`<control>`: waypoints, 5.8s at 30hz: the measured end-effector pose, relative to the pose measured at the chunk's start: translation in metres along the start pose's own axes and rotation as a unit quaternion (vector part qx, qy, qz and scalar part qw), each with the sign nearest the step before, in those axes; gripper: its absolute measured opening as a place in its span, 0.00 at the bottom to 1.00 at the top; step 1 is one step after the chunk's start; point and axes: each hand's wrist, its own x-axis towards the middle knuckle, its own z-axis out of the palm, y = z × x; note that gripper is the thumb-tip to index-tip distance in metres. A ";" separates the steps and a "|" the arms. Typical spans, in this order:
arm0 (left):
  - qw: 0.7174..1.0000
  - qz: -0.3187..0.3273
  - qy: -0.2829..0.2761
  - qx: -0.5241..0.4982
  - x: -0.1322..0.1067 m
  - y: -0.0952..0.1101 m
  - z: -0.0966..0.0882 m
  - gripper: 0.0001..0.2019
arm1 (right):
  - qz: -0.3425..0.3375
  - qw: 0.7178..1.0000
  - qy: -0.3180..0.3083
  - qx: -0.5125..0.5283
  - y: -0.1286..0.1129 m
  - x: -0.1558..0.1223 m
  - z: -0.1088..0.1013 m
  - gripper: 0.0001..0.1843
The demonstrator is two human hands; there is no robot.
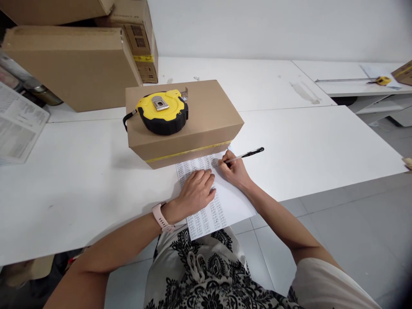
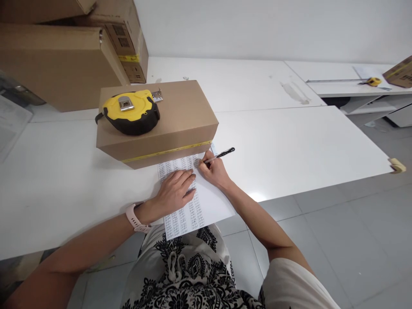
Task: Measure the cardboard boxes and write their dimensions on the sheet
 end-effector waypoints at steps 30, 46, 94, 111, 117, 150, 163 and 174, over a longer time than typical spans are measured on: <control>1.000 -0.005 -0.009 -0.014 0.000 0.000 0.000 0.18 | 0.010 1.000 0.004 -0.010 -0.004 0.001 -0.001 0.10; 1.000 -0.010 0.001 -0.022 0.000 -0.001 -0.001 0.16 | -0.027 0.992 0.059 -0.106 -0.003 -0.013 -0.016 0.05; 0.535 -0.393 0.189 -0.723 -0.019 0.025 -0.132 0.26 | -0.025 0.962 -0.165 0.218 -0.152 0.047 -0.010 0.24; 0.607 -0.527 0.276 -0.527 -0.066 -0.064 -0.220 0.28 | 0.035 0.945 0.082 0.314 -0.125 0.147 -0.142 0.06; 0.635 -0.520 0.295 -0.489 -0.081 -0.075 -0.223 0.28 | 0.093 0.943 0.089 0.306 -0.109 0.167 -0.133 0.03; 0.652 -0.579 0.202 -0.447 -0.064 -0.178 -0.272 0.12 | 0.127 0.980 0.063 0.142 -0.068 0.135 -0.067 0.05; 0.643 -0.586 0.206 -0.449 -0.085 -0.173 -0.276 0.13 | 0.151 0.981 0.039 0.117 -0.074 0.128 -0.055 0.10; 0.629 -0.592 0.214 -0.455 -0.096 -0.168 -0.271 0.15 | 0.172 0.975 0.037 0.135 -0.070 0.123 -0.048 0.16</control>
